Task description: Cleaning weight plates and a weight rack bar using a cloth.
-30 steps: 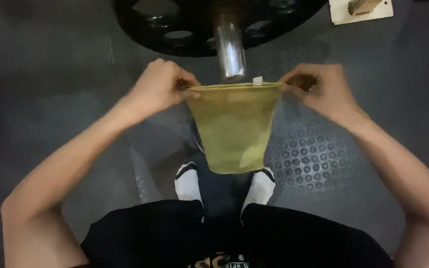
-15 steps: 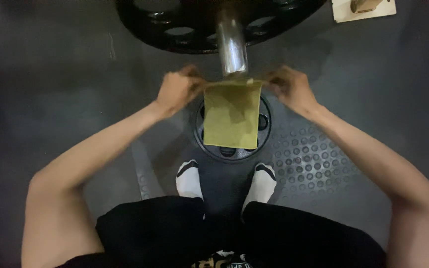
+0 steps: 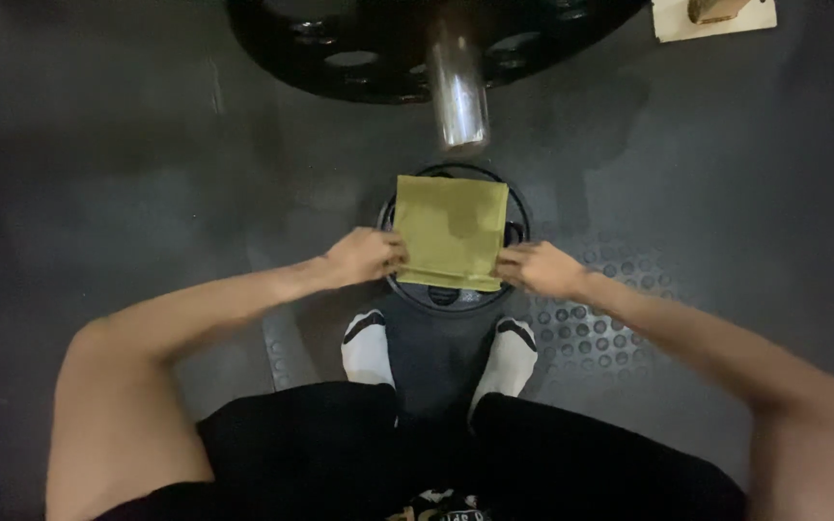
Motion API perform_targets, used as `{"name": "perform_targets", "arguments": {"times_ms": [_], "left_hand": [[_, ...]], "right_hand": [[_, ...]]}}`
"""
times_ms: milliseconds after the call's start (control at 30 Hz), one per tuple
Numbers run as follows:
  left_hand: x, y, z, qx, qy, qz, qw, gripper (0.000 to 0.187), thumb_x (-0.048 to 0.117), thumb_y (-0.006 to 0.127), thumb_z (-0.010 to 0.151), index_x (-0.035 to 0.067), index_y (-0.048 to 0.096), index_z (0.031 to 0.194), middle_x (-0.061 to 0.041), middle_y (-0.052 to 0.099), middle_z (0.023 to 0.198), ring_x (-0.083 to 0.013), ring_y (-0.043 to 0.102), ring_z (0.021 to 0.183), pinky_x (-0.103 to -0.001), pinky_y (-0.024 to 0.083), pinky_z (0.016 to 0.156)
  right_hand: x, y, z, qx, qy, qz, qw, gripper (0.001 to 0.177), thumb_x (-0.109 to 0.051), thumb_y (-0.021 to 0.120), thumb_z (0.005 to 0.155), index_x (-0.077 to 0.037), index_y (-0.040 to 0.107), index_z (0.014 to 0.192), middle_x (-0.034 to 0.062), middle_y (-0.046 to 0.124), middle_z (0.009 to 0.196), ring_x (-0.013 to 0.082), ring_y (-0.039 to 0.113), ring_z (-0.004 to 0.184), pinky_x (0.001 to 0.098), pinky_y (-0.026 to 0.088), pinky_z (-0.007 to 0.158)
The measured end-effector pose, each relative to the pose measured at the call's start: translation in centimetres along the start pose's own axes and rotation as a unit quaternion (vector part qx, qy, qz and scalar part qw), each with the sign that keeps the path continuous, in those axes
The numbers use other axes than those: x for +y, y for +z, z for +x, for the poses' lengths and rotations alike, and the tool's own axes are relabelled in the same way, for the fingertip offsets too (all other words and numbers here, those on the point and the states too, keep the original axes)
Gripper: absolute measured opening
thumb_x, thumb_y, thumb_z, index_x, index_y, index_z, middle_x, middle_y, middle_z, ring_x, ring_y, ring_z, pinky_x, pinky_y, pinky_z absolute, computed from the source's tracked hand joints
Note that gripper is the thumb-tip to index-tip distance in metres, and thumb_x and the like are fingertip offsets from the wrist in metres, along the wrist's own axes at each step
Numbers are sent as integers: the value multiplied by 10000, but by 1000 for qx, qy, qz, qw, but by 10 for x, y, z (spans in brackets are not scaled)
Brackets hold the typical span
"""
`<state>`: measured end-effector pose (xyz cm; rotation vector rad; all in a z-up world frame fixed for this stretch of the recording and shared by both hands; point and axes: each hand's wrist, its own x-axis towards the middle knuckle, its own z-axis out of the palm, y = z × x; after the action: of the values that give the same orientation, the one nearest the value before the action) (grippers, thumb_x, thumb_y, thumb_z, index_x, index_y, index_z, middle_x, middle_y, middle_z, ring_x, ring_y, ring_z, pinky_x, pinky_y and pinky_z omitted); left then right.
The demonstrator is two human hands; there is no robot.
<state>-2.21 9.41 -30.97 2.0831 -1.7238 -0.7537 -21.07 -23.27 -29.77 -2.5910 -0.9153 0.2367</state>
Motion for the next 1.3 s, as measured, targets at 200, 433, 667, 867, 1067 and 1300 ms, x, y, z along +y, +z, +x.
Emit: {"name": "perform_targets", "arguments": {"times_ms": [200,433,667,867,1067,1300], "left_hand": [[-10,56,3,-108,43,47,992,265,250,651,956,79,696,1153,-129,632,1199,-319,712,944,-437,582,774],[-9,58,4,-92,50,16,994,282,221,662,933,60,685,1164,-134,638,1208,-361,695,967,-463,562,800],[-5,71,-3,-87,47,12,995,323,138,633,909,88,661,1227,-125,632,1233,-321,676,1066,-447,573,820],[13,64,-3,-87,70,57,992,502,168,669,869,-23,555,1319,-223,578,1300,-387,610,1160,-464,562,821],[23,60,-5,-27,41,45,998,614,252,729,809,-23,514,1314,-267,576,1212,-451,594,1153,-498,558,861],[4,84,0,-84,2,18,996,474,81,666,884,93,563,1346,-166,589,1287,-369,615,1199,-465,551,923]], "right_hand": [[0,13,3,-52,-43,-5,998,309,-108,645,798,-49,668,1100,113,636,1112,303,667,1034,418,552,883],[5,20,1,-93,-67,-24,993,323,-87,626,817,-65,642,1139,112,623,1122,307,646,1044,427,541,928],[0,8,-3,-59,-91,32,994,318,-120,642,762,-27,621,1066,128,608,1083,324,638,1060,433,544,890],[3,26,-9,-85,-132,-7,988,350,-115,639,783,-38,634,1124,114,606,1078,296,629,1067,419,547,910],[3,21,-8,-79,-129,6,988,325,-160,680,787,-47,626,1087,121,572,1138,298,604,1116,430,554,899],[4,16,-11,-114,-103,55,987,381,-152,737,733,-36,641,1083,148,557,1201,326,562,1171,436,537,831]]}}
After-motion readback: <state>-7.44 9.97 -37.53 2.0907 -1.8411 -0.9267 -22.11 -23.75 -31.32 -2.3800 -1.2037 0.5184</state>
